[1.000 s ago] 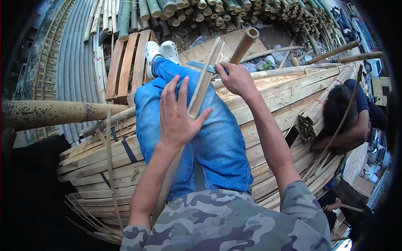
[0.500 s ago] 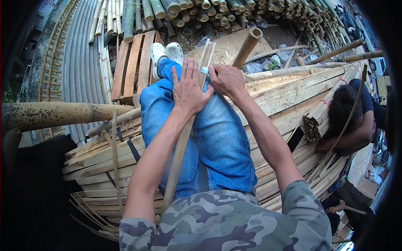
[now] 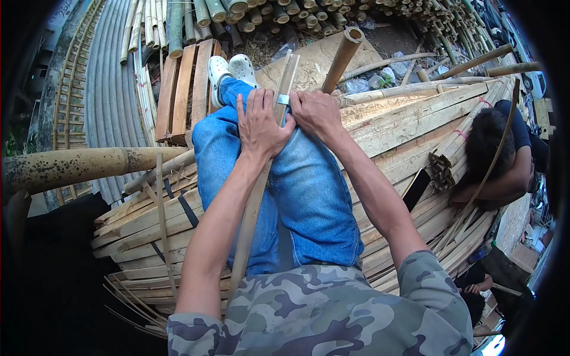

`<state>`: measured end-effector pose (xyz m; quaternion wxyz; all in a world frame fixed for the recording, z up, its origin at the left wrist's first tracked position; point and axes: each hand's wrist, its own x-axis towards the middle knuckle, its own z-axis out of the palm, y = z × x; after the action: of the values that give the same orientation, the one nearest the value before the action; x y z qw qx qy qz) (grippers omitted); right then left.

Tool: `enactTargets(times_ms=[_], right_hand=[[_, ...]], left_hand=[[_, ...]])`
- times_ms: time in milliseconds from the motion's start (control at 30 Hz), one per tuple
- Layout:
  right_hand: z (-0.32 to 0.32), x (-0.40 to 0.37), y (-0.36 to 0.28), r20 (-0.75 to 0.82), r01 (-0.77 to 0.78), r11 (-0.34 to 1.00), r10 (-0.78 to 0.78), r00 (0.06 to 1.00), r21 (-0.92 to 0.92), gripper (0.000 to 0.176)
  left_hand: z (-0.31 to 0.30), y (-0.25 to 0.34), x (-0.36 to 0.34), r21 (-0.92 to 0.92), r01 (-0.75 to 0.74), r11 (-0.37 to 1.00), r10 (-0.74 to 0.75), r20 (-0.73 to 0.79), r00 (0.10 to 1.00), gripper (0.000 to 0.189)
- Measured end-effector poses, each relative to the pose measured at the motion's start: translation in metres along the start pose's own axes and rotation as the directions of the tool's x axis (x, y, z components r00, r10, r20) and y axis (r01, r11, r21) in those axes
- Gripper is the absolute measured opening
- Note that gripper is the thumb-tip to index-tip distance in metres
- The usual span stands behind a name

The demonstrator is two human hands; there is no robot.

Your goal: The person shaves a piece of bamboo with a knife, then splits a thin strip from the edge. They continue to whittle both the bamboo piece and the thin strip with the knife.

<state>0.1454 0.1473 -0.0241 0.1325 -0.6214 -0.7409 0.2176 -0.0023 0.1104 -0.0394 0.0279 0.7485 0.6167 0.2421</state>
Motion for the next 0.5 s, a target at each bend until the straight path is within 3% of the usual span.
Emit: enactTargets(times_ms=[67,133,200,233,300,333,400,500], right_hand=[[0.008,0.001,0.007,-0.004,0.056,0.998,-0.056,0.998,-0.025,0.044],[0.014,-0.005,0.01,-0.004,0.109,0.993,-0.11,0.994,-0.045,0.043],[0.017,-0.018,0.01,-0.01,0.249,0.968,-0.249,0.968,-0.018,0.041],[0.013,-0.021,0.009,-0.012,0.248,0.969,-0.248,0.969,-0.015,0.041],[-0.002,-0.025,0.004,0.007,0.261,0.944,-0.265,0.964,-0.202,0.041],[-0.01,-0.024,0.0,-0.004,0.265,0.942,-0.271,0.962,-0.208,0.041],[-0.022,-0.02,-0.007,0.066,0.041,0.999,-0.043,0.997,0.033,0.043],[-0.03,-0.014,-0.004,0.1,-0.015,0.998,0.01,0.995,0.055,0.049]], left_hand=[[-0.003,0.001,0.0,0.023,-0.019,1.0,0.02,-0.039,0.999,0.059],[-0.009,0.002,-0.003,-0.036,0.076,0.997,-0.076,-0.004,0.997,0.046],[-0.019,0.004,-0.01,-0.011,0.056,0.998,-0.056,-0.009,0.998,0.044],[-0.022,0.004,-0.011,0.01,0.037,0.999,-0.036,-0.022,0.999,0.043],[-0.021,0.006,-0.009,0.021,0.022,1.0,-0.022,-0.025,0.999,0.044],[-0.021,0.007,-0.004,0.032,0.001,0.999,0.0,-0.036,0.999,0.045],[-0.021,0.005,0.0,0.021,-0.003,1.0,0.005,-0.109,0.994,0.044],[-0.024,-0.003,-0.006,-0.058,0.043,0.997,-0.054,-0.195,0.979,0.035]])
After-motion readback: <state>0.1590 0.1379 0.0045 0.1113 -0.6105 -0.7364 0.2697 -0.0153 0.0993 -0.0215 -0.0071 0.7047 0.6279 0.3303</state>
